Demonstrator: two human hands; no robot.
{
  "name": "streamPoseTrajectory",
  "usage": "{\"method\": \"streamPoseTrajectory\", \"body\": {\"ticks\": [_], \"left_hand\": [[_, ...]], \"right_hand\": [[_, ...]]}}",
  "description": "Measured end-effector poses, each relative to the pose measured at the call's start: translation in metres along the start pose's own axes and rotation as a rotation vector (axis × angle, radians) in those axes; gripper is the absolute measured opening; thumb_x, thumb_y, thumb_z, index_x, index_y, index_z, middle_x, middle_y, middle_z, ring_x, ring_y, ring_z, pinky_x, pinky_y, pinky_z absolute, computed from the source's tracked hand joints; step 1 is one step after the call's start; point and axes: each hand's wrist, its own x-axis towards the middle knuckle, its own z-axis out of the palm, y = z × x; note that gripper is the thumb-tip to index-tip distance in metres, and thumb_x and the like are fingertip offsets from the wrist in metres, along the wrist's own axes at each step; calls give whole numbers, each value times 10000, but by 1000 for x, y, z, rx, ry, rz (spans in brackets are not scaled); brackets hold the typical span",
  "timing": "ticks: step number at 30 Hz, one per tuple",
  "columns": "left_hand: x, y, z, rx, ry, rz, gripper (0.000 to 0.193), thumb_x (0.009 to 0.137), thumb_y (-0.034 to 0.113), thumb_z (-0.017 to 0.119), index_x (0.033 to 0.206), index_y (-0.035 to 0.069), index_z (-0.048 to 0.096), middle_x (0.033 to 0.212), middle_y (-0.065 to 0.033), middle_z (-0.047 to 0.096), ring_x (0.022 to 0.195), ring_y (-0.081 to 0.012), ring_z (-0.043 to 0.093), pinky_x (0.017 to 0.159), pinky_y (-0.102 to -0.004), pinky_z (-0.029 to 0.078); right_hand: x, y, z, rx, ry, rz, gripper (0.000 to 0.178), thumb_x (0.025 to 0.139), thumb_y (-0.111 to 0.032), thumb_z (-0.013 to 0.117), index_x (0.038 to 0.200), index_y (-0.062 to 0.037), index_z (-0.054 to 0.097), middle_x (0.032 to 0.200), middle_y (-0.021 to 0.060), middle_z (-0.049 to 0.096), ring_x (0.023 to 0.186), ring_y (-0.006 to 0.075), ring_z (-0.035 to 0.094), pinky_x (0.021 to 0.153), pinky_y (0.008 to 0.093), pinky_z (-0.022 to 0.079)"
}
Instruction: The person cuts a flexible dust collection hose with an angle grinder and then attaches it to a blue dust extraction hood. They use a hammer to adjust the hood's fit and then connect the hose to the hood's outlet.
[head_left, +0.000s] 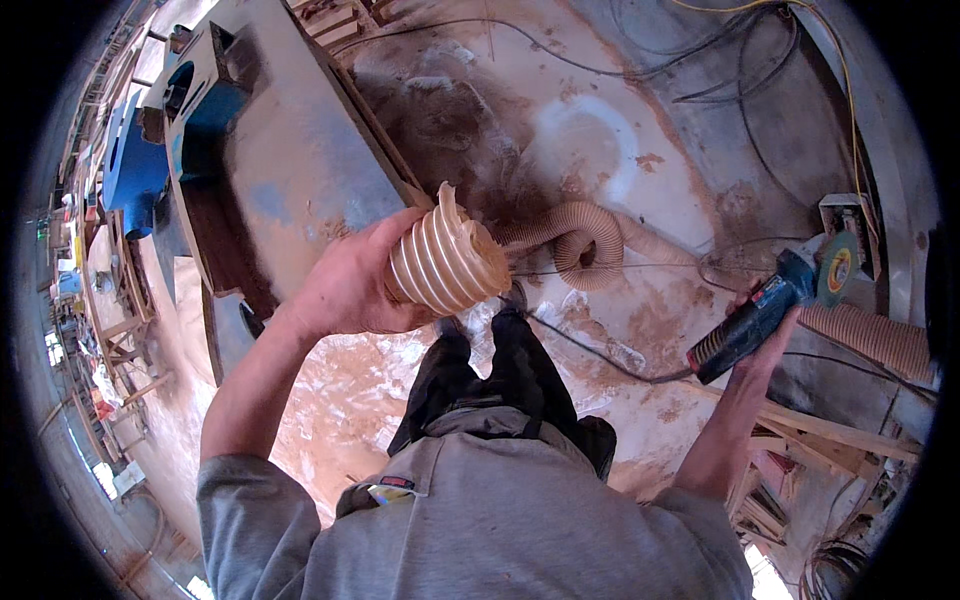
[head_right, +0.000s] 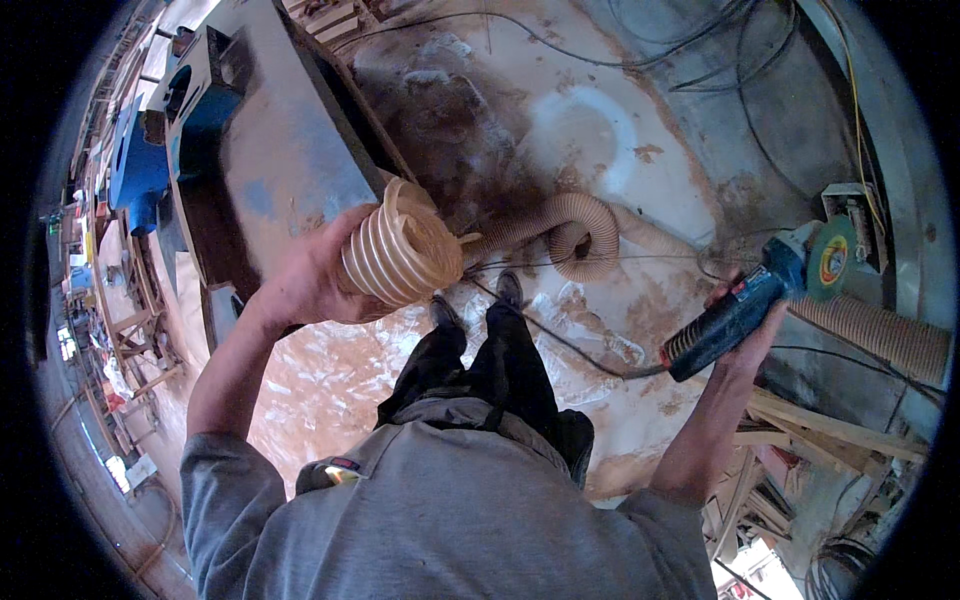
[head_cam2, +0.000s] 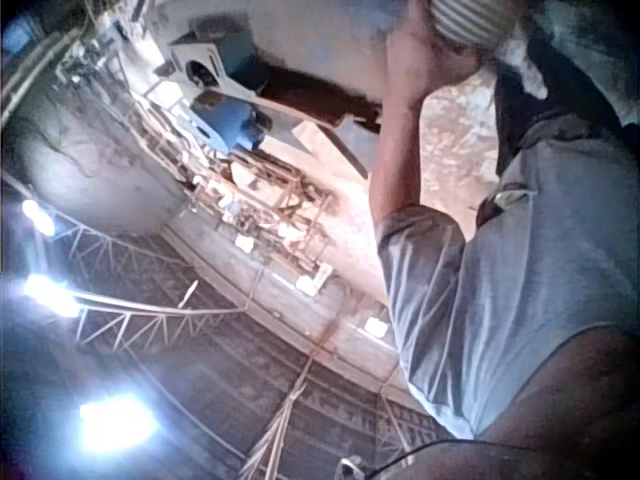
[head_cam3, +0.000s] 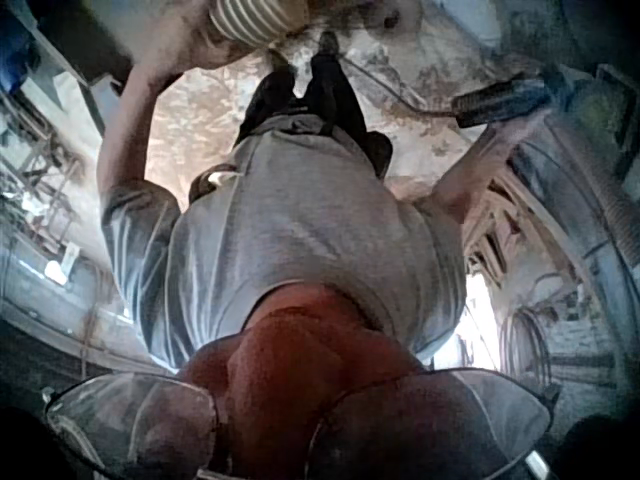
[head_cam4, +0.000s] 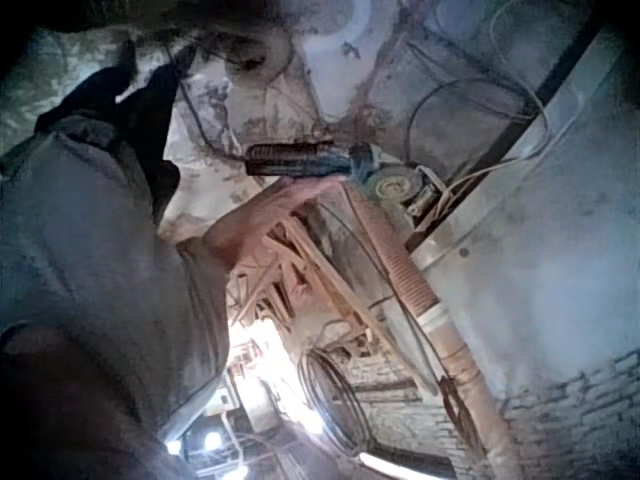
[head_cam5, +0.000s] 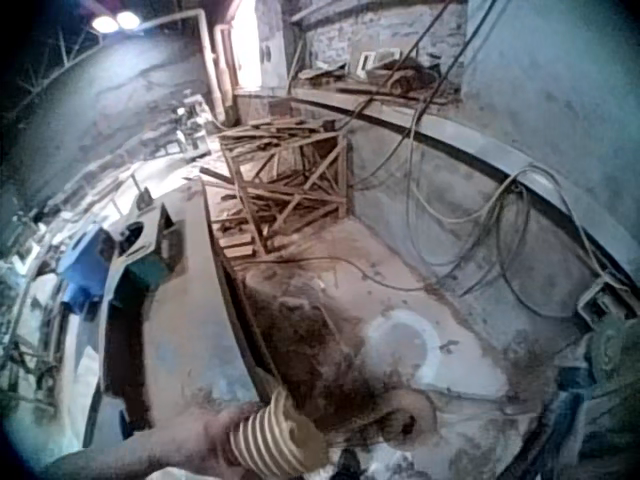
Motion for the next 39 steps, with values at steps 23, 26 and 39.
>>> {"method": "streamPoseTrajectory", "body": {"ticks": [23, 26, 39], "left_hand": [[-2, -68, 42, -464, 578, -693, 806, 649, 442, 808, 1209, -63, 523, 1112, -249, 662, 1032, -365, 662, 908, -434, 515], [-2, -79, 49, -476, 589, -642, 782, 656, 439, 821, 1177, -59, 515, 1089, -255, 645, 1017, -389, 645, 892, -454, 512], [2, -90, 58, -359, 519, -574, 940, 705, 453, 785, 1330, -93, 344, 1226, -310, 520, 1111, -477, 566, 933, -484, 498]], "right_hand": [[-35, 136, 170, -172, -297, 312, 855, 918, -769, 216, 1136, -4, 530, 917, 115, 618, 766, 272, 638, 692, 412, 545], [-37, 143, 213, -230, -211, 357, 874, 920, -770, 152, 1106, -10, 540, 926, 121, 615, 764, 271, 634, 695, 419, 545], [-16, 168, 270, -54, -416, 287, 719, 980, -628, 347, 1281, 13, 470, 1116, 174, 620, 858, 299, 666, 673, 473, 595]]}}
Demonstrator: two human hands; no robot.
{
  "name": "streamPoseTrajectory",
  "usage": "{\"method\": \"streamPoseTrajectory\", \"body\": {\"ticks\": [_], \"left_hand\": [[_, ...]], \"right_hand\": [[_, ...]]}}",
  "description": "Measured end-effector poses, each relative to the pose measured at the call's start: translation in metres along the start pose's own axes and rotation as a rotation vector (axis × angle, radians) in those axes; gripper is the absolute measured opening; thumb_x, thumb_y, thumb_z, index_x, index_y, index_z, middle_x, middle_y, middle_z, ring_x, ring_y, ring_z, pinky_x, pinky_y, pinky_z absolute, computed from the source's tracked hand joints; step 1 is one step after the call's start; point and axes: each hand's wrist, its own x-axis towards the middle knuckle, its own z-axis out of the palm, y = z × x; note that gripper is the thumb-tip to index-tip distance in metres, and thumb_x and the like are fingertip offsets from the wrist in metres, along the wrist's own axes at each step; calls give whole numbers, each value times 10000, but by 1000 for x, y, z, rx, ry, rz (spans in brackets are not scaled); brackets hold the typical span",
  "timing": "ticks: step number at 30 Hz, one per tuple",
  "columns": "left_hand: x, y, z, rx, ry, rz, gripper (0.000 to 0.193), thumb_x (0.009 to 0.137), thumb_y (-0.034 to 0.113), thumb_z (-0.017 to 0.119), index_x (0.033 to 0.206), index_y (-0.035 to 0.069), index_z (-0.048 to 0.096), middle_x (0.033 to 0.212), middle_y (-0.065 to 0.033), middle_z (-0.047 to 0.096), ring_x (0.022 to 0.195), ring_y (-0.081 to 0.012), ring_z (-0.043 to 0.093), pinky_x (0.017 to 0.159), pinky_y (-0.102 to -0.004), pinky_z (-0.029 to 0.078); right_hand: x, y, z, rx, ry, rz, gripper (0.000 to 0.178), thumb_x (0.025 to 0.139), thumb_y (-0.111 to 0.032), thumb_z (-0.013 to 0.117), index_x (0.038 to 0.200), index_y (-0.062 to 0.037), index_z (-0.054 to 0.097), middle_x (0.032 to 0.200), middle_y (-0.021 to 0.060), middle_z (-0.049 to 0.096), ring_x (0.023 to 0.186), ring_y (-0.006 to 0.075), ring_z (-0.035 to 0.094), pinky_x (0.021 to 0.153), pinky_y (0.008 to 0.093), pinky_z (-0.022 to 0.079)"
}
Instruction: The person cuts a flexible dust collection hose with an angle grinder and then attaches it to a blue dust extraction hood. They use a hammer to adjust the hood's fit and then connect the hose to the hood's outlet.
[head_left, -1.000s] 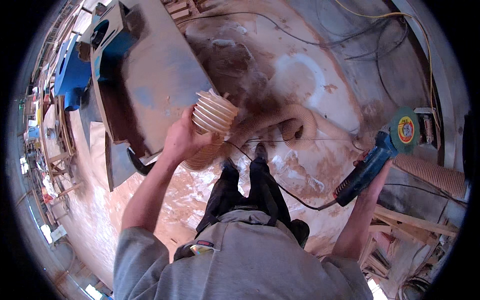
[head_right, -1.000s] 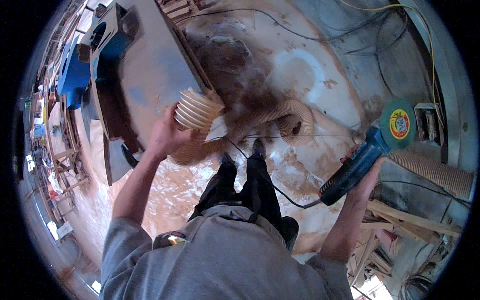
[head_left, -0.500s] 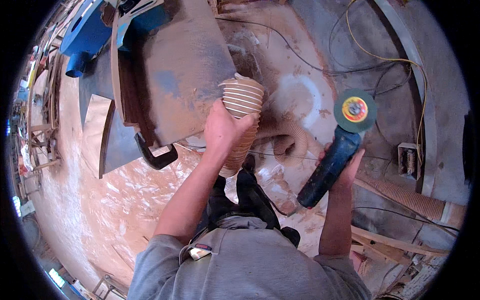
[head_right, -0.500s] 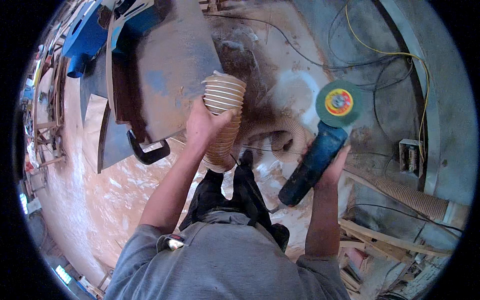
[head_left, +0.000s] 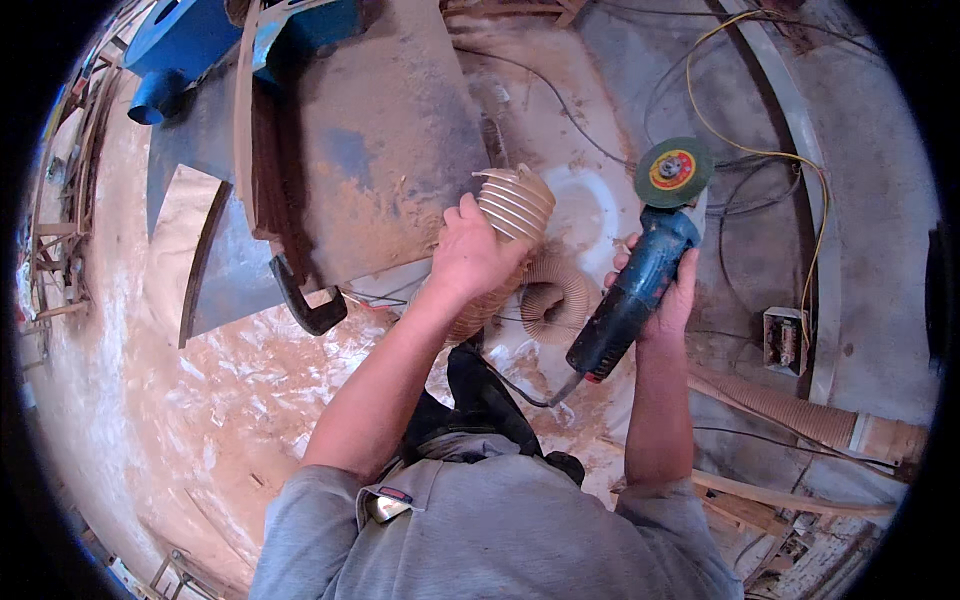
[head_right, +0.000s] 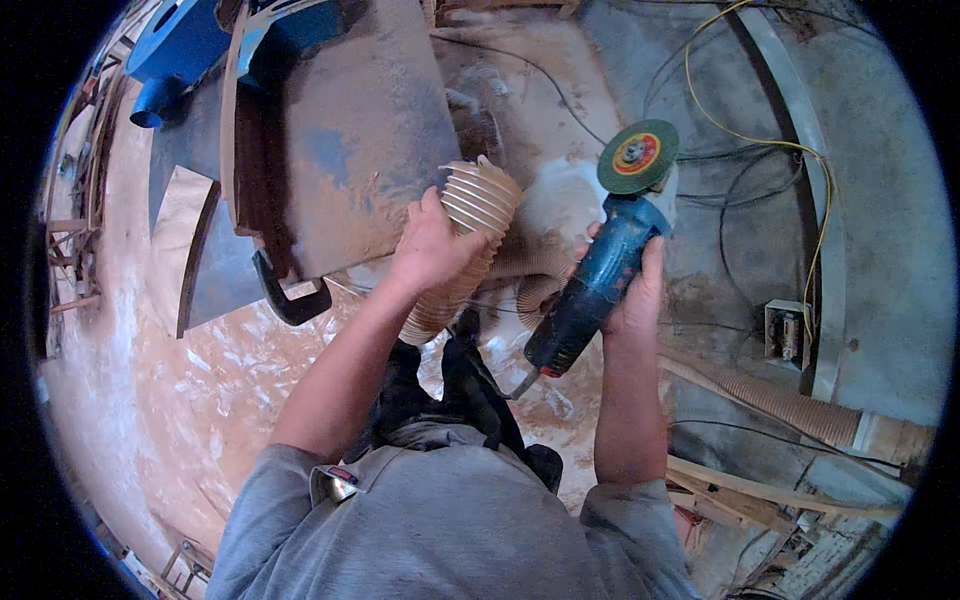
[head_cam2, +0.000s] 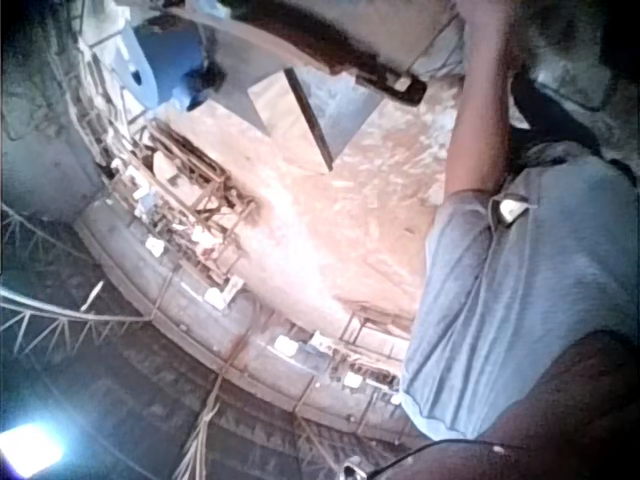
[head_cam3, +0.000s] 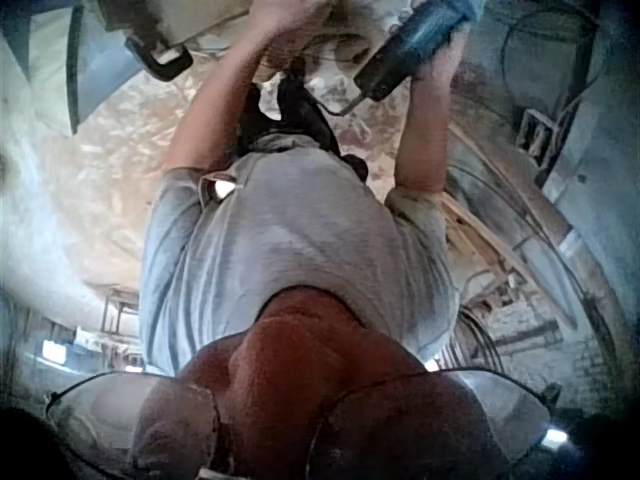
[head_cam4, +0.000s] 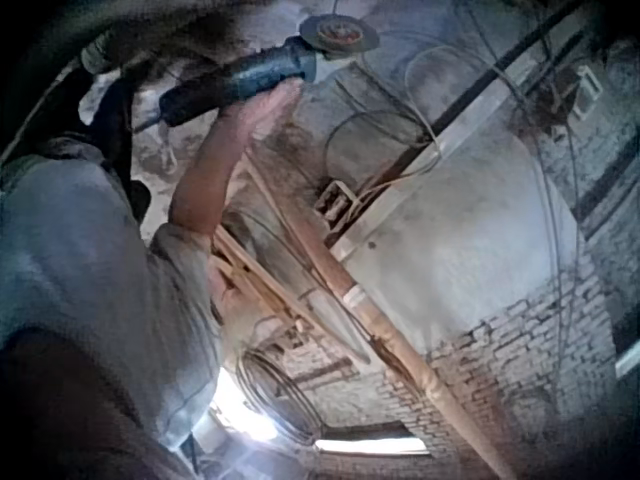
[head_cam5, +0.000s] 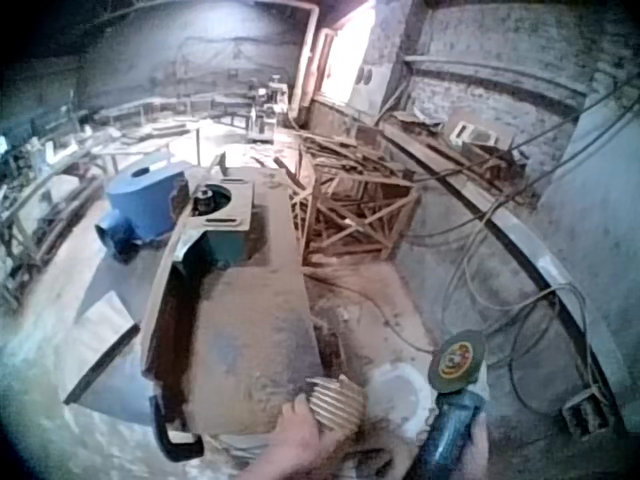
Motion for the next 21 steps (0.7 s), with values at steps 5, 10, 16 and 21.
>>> {"method": "streamPoseTrajectory", "body": {"ticks": [5, 10, 16, 21], "left_hand": [[8, 5, -13, -93, -160, -33, 924, 674, 475, 799, 1304, -83, 418, 1189, -293, 589, 1124, -422, 592, 944, -457, 495], [-1, 0, -15, -135, -127, -47, 942, 655, 475, 797, 1338, -59, 427, 1163, -272, 638, 1100, -384, 627, 947, -430, 497], [7, -3, -15, -122, -153, -49, 901, 653, 478, 785, 1307, -52, 461, 1135, -262, 654, 1081, -386, 635, 939, -438, 500], [11, 3, -16, -70, -168, -34, 859, 664, 483, 770, 1265, -59, 482, 1102, -265, 663, 1057, -394, 642, 922, -445, 504]], "right_hand": [[2, 7, 13, 30, -148, 160, 754, 961, -665, 344, 1219, 27, 500, 1076, 170, 626, 825, 308, 674, 671, 446, 588], [1, 13, 35, -3, -36, 127, 717, 962, -647, 371, 1179, 21, 512, 1032, 165, 620, 822, 320, 668, 682, 459, 581], [0, 10, 47, 59, -36, 128, 667, 976, -621, 368, 1166, 1, 512, 1019, 160, 615, 808, 308, 663, 684, 461, 580], [-1, 8, 40, 24, -49, 166, 653, 975, -612, 390, 1172, 0, 501, 982, 145, 629, 792, 299, 664, 656, 459, 580]]}}
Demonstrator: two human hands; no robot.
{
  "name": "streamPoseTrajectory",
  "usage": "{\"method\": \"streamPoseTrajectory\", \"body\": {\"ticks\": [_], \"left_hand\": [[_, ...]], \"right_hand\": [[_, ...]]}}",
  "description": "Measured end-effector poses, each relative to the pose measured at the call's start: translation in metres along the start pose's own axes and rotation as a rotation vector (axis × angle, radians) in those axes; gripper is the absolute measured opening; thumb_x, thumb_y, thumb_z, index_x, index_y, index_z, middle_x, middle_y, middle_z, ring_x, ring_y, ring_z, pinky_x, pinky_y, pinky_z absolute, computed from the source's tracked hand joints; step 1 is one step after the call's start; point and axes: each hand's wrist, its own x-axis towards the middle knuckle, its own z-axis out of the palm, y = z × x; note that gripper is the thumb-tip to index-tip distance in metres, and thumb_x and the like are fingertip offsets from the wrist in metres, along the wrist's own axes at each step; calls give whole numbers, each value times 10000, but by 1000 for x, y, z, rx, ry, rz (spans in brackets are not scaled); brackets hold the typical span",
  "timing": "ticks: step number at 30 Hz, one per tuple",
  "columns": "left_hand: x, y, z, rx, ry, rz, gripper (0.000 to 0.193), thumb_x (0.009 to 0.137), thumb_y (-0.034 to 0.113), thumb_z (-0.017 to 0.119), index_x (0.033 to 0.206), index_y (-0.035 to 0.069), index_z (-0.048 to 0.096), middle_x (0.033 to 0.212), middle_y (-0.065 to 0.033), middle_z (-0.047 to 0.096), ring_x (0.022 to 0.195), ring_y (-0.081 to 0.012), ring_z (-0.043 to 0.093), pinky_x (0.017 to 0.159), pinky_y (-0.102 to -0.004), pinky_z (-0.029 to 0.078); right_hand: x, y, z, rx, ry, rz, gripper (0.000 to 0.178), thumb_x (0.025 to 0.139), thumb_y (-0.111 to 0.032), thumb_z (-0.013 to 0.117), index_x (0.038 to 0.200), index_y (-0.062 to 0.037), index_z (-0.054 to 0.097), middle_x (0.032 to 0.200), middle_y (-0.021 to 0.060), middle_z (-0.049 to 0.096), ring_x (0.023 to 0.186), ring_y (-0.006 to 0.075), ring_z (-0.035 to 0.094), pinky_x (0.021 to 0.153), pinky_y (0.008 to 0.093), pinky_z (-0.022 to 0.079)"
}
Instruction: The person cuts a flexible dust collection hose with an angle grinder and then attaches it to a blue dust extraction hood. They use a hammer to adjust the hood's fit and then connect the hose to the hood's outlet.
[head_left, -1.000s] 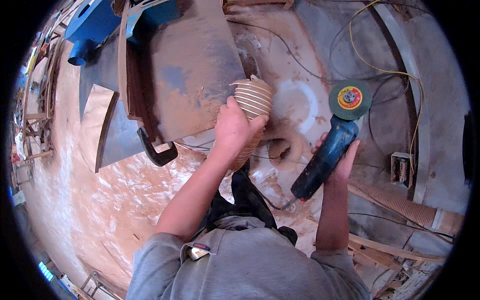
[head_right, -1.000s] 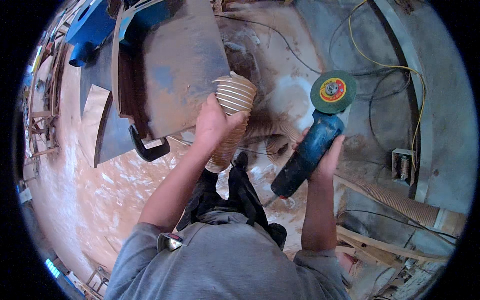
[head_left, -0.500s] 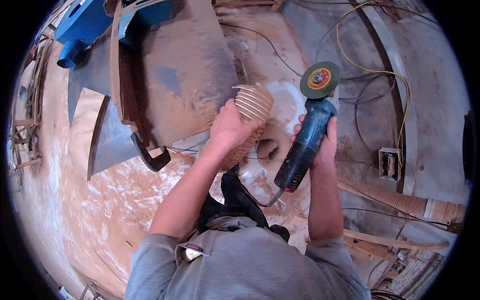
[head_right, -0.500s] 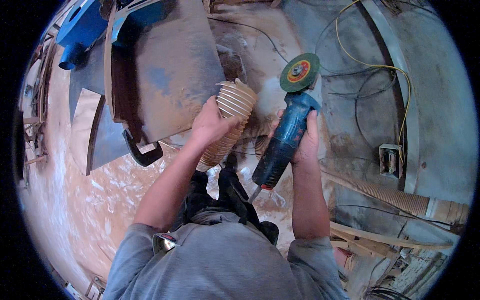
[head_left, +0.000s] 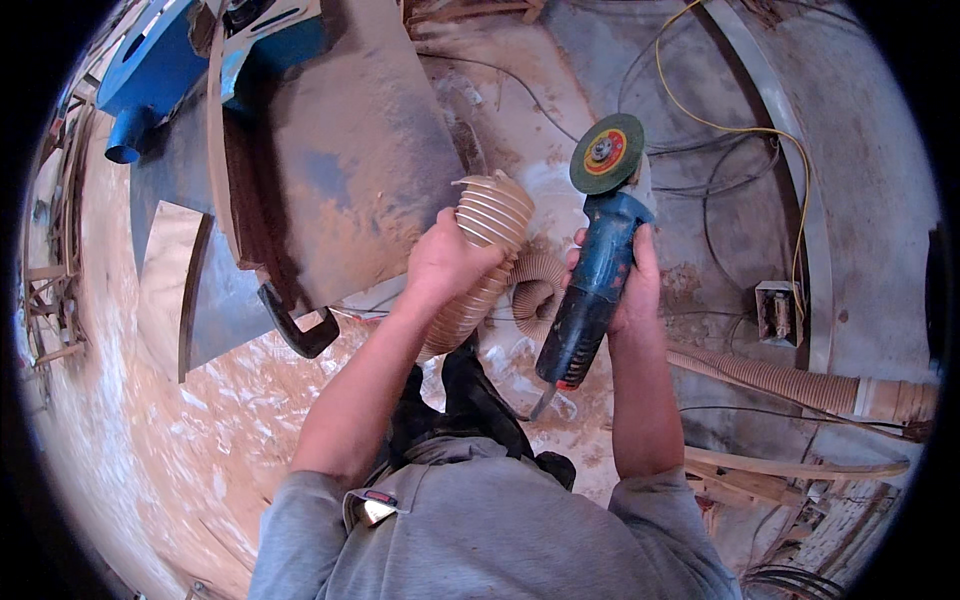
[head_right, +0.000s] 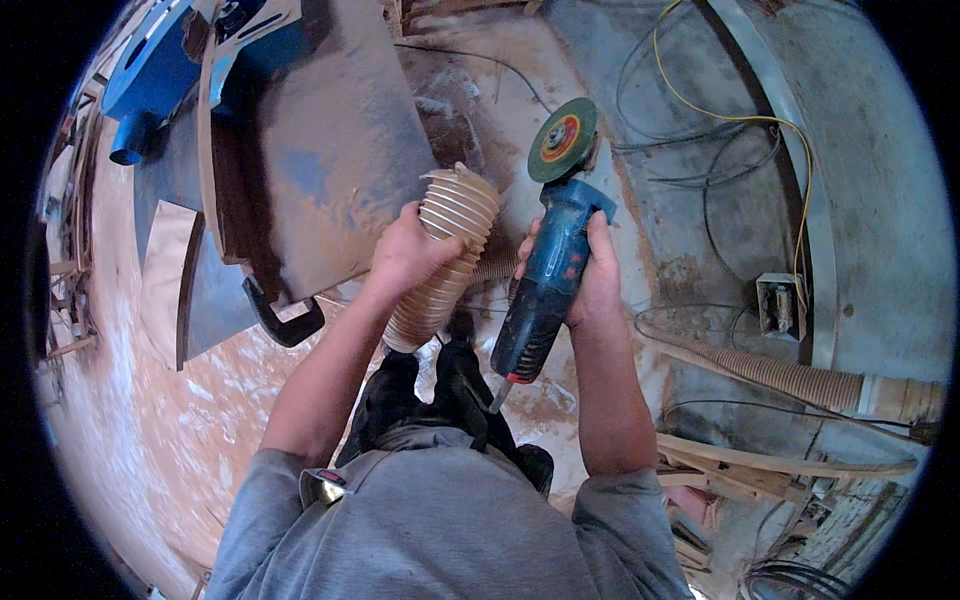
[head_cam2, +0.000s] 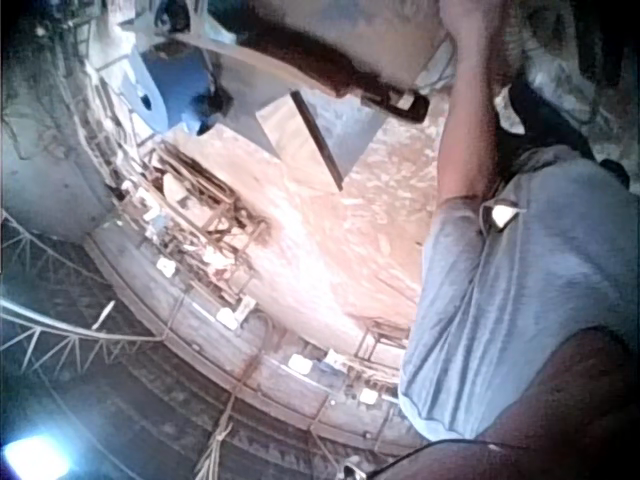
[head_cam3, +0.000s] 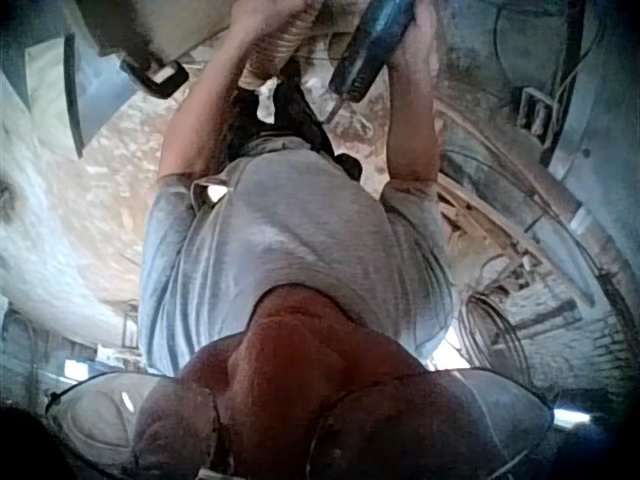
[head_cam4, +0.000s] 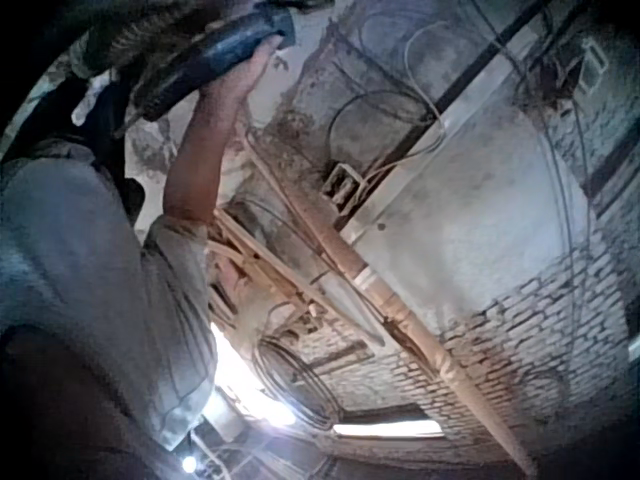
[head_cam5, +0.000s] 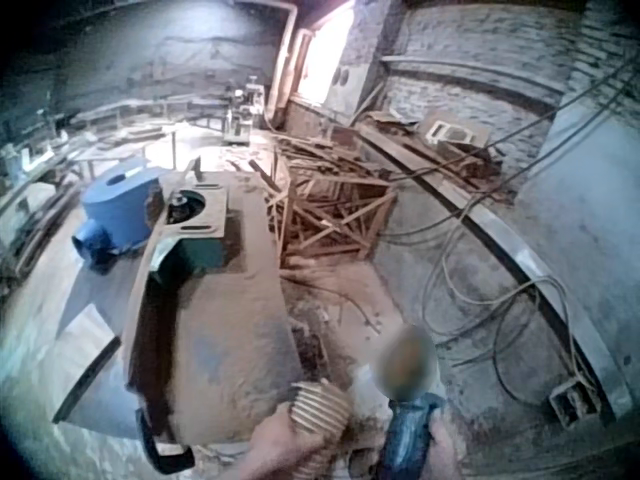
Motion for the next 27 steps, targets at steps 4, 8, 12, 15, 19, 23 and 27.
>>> {"method": "streamPoseTrajectory", "body": {"ticks": [4, 8, 12, 15, 19, 23, 27], "left_hand": [[2, 8, 8, 18, 8, -12, 869, 671, 482, 759, 1279, -68, 469, 1119, -278, 654, 1065, -398, 638, 922, -447, 501], [4, 7, 11, 14, 31, 2, 883, 677, 483, 755, 1294, -72, 454, 1132, -288, 647, 1074, -401, 634, 928, -448, 496], [3, 3, 12, -6, 58, 0, 896, 678, 492, 765, 1304, -66, 450, 1149, -285, 641, 1083, -392, 633, 932, -443, 495], [1, 9, 13, -10, 52, -38, 884, 683, 518, 769, 1281, -61, 472, 1155, -277, 641, 1086, -388, 633, 926, -451, 498], [4, 8, 14, -7, 46, -86, 864, 688, 560, 765, 1234, -57, 504, 1151, -268, 643, 1086, -392, 631, 917, -468, 501], [10, 3, 20, -13, 68, -74, 861, 677, 580, 761, 1210, -49, 515, 1149, -264, 641, 1084, -400, 629, 916, -471, 503], [4, 6, 17, 3, 67, -61, 838, 652, 554, 775, 1185, -44, 528, 1146, -264, 640, 1084, -396, 630, 918, -467, 504]], "right_hand": [[6, -2, 5, 35, 110, 12, 631, 972, -601, 422, 1155, -5, 512, 956, 135, 641, 776, 295, 668, 635, 445, 581], [19, -1, 22, 46, 159, 69, 637, 948, -620, 468, 1069, -4, 569, 875, 131, 648, 737, 276, 669, 614, 425, 580], [42, 12, 27, 36, 113, 185, 692, 901, -652, 529, 1057, 21, 567, 877, 140, 654, 715, 281, 666, 624, 435, 580], [55, 25, 34, -60, 154, 91, 684, 891, -663, 533, 995, 13, 571, 819, 136, 650, 661, 265, 665, 569, 422, 576], [60, 32, 45, -126, 190, 88, 698, 904, -687, 481, 977, 2, 564, 789, 138, 639, 618, 268, 660, 538, 433, 569], [71, 32, 45, -271, 242, 22, 744, 903, -734, 418, 970, -8, 566, 792, 152, 647, 591, 273, 654, 518, 429, 565], [74, 21, 35, -257, 173, 153, 803, 881, -772, 397, 1018, -1, 576, 829, 172, 665, 586, 275, 655, 518, 402, 573]]}}
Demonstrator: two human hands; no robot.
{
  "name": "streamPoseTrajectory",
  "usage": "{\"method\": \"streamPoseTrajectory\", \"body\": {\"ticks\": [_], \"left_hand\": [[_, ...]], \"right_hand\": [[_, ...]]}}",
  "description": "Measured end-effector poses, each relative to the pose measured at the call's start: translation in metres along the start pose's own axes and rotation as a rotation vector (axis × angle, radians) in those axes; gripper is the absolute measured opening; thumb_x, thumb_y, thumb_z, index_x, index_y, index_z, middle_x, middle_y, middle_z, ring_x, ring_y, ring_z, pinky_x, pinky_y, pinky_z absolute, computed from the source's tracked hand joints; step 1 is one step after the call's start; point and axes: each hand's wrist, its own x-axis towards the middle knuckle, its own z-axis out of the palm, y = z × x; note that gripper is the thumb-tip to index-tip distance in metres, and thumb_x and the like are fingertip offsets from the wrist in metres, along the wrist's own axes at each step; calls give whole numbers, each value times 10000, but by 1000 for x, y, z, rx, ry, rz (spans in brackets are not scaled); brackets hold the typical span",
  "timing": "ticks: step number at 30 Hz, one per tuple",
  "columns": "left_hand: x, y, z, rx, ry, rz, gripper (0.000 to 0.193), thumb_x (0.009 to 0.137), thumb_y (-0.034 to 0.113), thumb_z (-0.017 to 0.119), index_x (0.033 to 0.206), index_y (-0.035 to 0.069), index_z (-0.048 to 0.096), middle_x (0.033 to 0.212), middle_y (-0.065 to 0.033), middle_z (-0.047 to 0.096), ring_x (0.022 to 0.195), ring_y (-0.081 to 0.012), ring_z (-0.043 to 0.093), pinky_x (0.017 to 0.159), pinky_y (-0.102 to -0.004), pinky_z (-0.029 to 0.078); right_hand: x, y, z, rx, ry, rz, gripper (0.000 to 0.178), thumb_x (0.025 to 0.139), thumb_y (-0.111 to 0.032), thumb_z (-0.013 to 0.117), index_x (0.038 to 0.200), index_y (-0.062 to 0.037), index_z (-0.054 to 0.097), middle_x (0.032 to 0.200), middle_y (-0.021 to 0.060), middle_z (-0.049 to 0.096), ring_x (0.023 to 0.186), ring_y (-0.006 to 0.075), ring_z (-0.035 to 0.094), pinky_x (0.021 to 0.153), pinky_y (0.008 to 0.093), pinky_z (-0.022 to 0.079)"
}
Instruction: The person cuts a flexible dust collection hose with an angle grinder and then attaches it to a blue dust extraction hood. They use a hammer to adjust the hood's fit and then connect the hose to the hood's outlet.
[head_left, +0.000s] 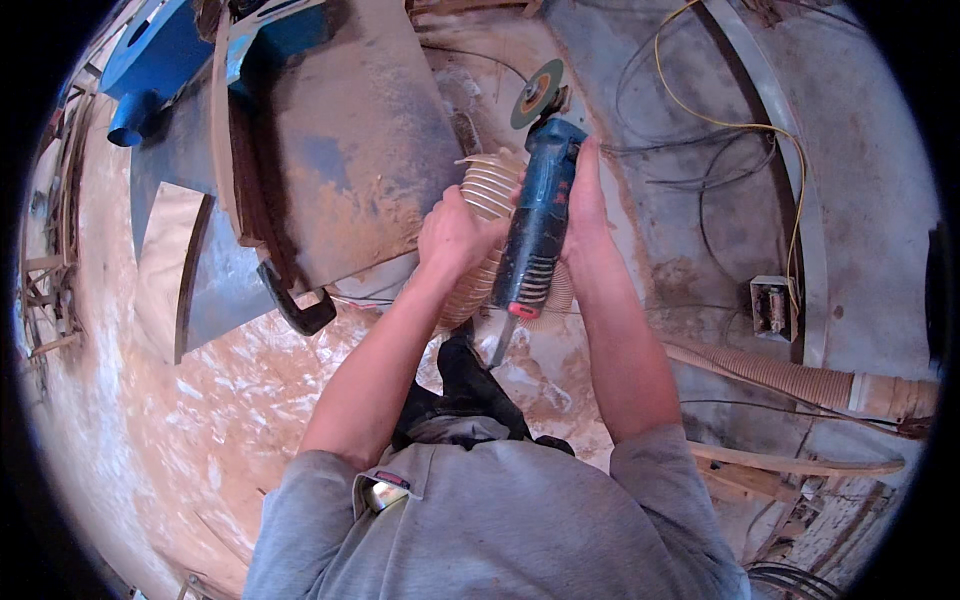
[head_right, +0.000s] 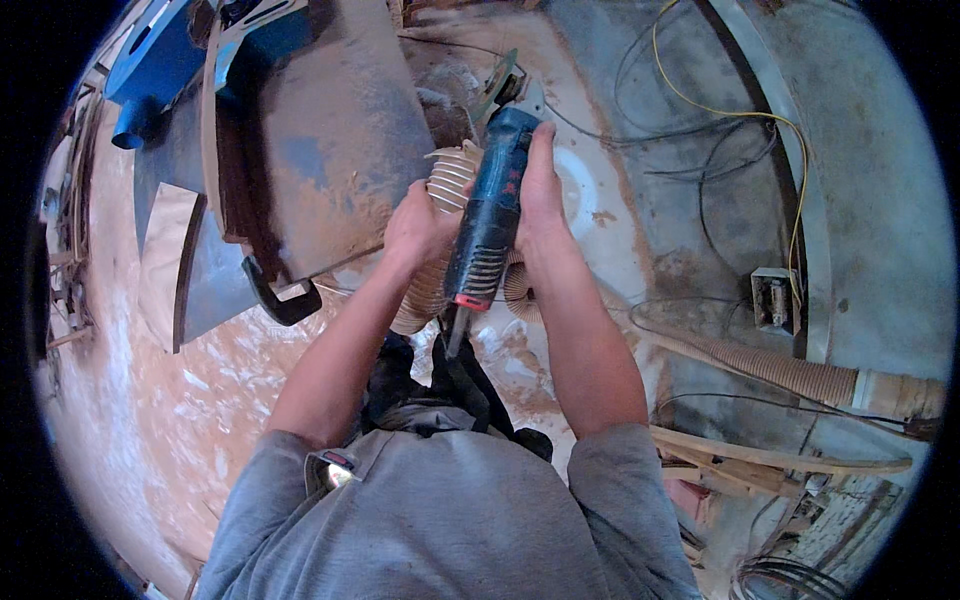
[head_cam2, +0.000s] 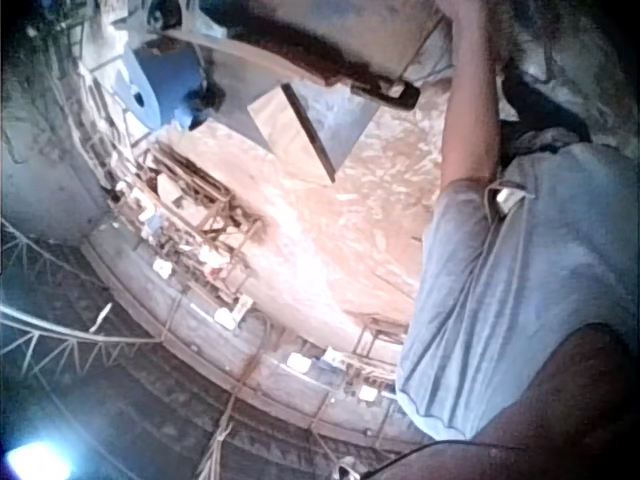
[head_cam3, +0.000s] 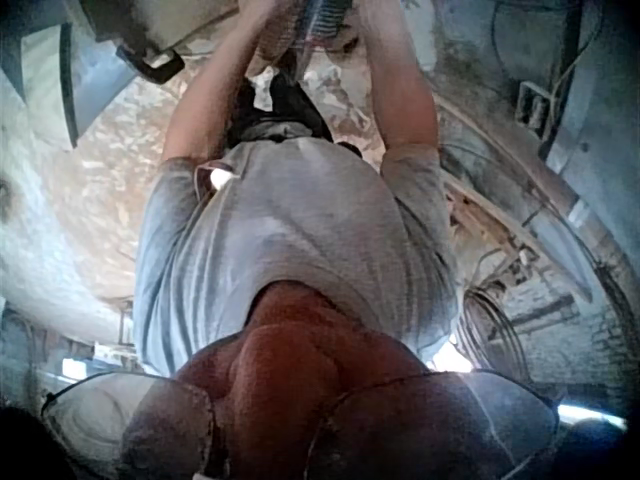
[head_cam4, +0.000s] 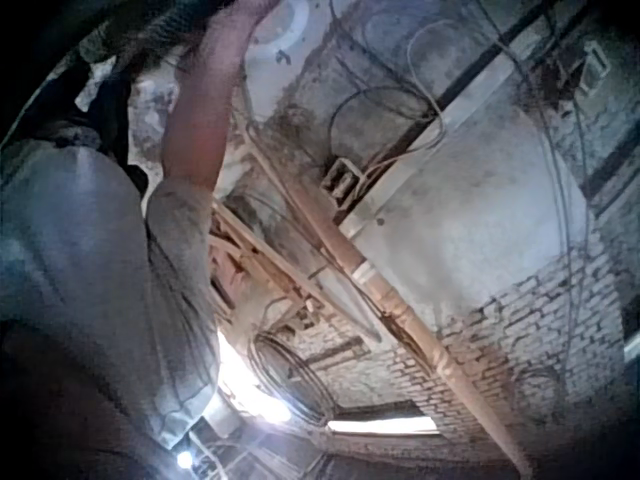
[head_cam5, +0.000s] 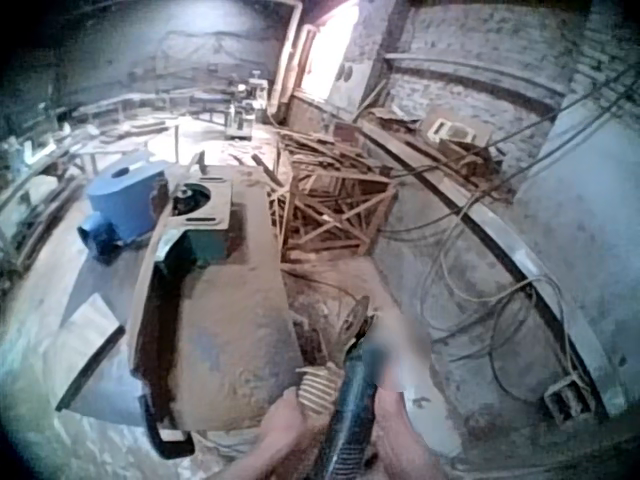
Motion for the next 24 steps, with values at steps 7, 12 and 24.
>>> {"method": "streamPoseTrajectory", "body": {"ticks": [7, 12, 24], "left_hand": [[-3, 4, -4, -45, -7, -33, 766, 639, 487, 792, 1133, -51, 563, 1108, -256, 658, 1058, -384, 648, 900, -456, 517], [-8, 8, -7, -25, 15, -42, 736, 670, 491, 778, 1117, -56, 571, 1069, -271, 660, 1042, -392, 649, 893, -462, 518], [-3, -8, 8, -21, 93, 3, 533, 853, 451, 661, 1023, -47, 573, 1026, -280, 665, 1011, -437, 640, 865, -506, 511]], "right_hand": [[-19, -3, -3, 121, -106, 13, 657, 880, -627, 596, 1023, 13, 621, 782, 145, 674, 667, 256, 681, 584, 406, 584], [-15, 9, 7, 175, -35, -7, 591, 879, -571, 638, 1004, 7, 622, 787, 130, 678, 671, 256, 684, 564, 401, 582], [-16, 24, 25, 47, -13, 11, 486, 897, -489, 659, 920, -7, 601, 738, 138, 651, 601, 252, 659, 546, 386, 568]]}}
